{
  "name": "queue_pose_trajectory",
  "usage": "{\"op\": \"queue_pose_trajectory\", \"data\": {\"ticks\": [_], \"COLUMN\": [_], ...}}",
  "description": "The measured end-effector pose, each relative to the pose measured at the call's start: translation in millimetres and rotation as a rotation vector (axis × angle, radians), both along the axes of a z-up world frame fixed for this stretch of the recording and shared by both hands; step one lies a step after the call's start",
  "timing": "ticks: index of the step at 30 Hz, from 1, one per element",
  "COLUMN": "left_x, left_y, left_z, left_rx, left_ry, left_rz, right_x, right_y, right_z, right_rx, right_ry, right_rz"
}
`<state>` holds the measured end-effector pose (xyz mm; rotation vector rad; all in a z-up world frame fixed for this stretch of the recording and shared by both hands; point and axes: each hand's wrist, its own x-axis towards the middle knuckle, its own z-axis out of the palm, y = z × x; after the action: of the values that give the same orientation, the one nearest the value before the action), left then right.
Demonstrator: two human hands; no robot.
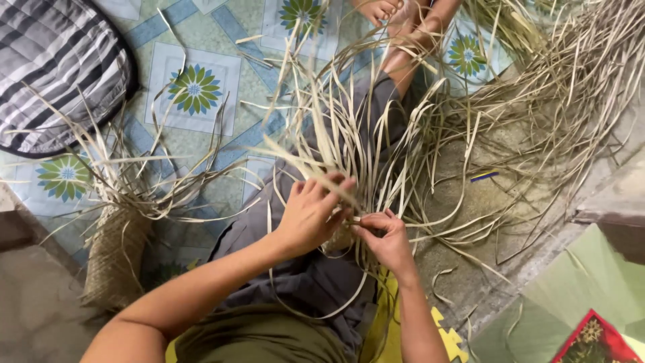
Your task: Weaving dried bamboo strips together to form a basket or mat.
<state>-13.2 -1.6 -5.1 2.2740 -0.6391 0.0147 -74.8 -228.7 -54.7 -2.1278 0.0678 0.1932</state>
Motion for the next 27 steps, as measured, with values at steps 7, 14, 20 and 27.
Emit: {"op": "queue_pose_trajectory", "data": {"ticks": [7, 14, 20, 27], "left_x": [-11, -9, -6, -3], "left_y": [-1, -6, -6, -8], "left_z": [-16, -17, -13, -11], "left_rx": [-0.056, -0.139, -0.063, 0.005], "left_ry": [0.219, 0.223, 0.165, 0.252], "left_rz": [0.147, 0.002, -0.073, -0.121], "right_x": [-2, 3, 5, 2], "right_y": [0, 4, -1, 0], "right_z": [-7, 11, 23, 22], "right_rx": [0.029, 0.035, 0.033, 0.043], "right_ry": [0.02, 0.089, 0.124, 0.124], "right_rz": [-0.001, -0.004, -0.014, -0.014]}}
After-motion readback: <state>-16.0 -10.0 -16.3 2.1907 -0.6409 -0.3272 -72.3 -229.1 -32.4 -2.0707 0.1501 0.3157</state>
